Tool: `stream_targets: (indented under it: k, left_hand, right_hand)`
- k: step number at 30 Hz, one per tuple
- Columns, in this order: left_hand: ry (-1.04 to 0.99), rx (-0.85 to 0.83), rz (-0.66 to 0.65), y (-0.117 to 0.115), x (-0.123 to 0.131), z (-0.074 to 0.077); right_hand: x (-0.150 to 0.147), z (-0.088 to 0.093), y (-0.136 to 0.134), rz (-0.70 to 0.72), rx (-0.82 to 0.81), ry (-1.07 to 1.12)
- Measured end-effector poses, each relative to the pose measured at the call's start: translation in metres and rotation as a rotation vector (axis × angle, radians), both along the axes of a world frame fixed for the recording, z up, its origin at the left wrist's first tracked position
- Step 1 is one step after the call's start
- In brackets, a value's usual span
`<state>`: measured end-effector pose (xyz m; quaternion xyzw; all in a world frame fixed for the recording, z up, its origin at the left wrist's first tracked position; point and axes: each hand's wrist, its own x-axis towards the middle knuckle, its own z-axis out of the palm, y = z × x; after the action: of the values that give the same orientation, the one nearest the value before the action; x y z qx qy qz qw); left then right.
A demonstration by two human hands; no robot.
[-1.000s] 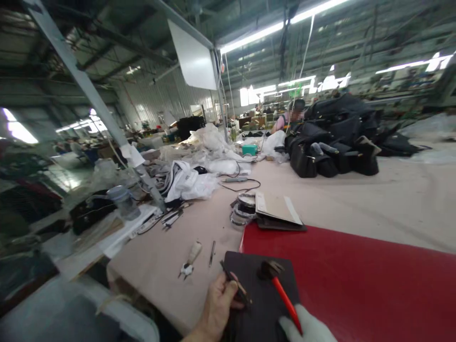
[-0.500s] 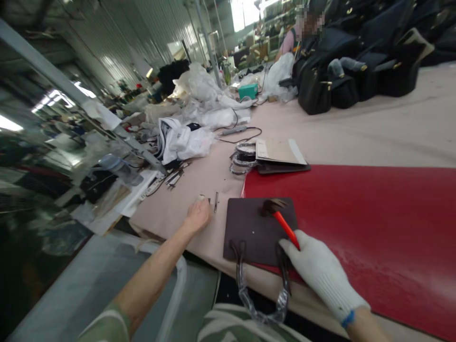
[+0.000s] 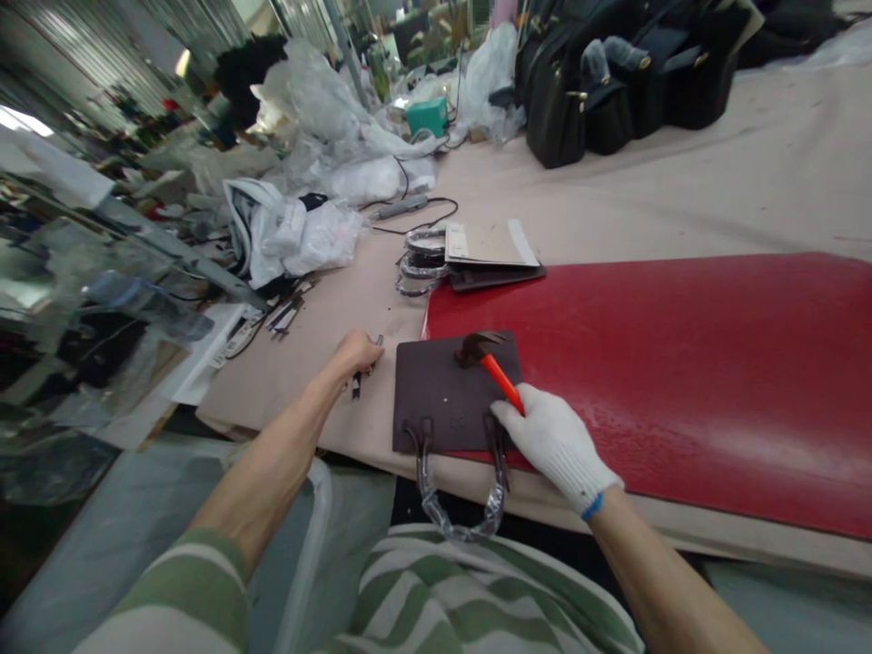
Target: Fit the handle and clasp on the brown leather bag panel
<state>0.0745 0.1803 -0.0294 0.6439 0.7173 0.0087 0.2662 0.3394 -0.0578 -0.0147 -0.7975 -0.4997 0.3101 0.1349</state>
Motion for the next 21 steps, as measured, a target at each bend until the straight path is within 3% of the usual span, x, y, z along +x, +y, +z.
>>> stream_targets:
  k: [4, 8, 10, 14, 21]
  left_hand:
    - [-0.302, 0.040, -0.015, -0.035, 0.001, 0.010]
    - [-0.963, -0.019, -0.006, -0.102, 0.016, 0.015]
    - [-1.186, -0.077, -0.010, -0.133, 0.029, 0.012]
    - [-1.225, -0.034, -0.049, -0.166, 0.050, -0.002]
    - [-1.126, 0.053, -0.138, -0.167, 0.052, -0.014]
  right_hand:
    - [0.000, 0.002, 0.000, -0.012, -0.014, 0.001]
    - [0.000, 0.003, 0.000, -0.008, 0.001, 0.011]
    - [-0.001, 0.004, 0.000, -0.007, -0.006, 0.005]
    - [-0.002, 0.005, 0.000, 0.003, -0.021, -0.031]
    - [-0.003, 0.009, -0.002, 0.009, 0.003, -0.042]
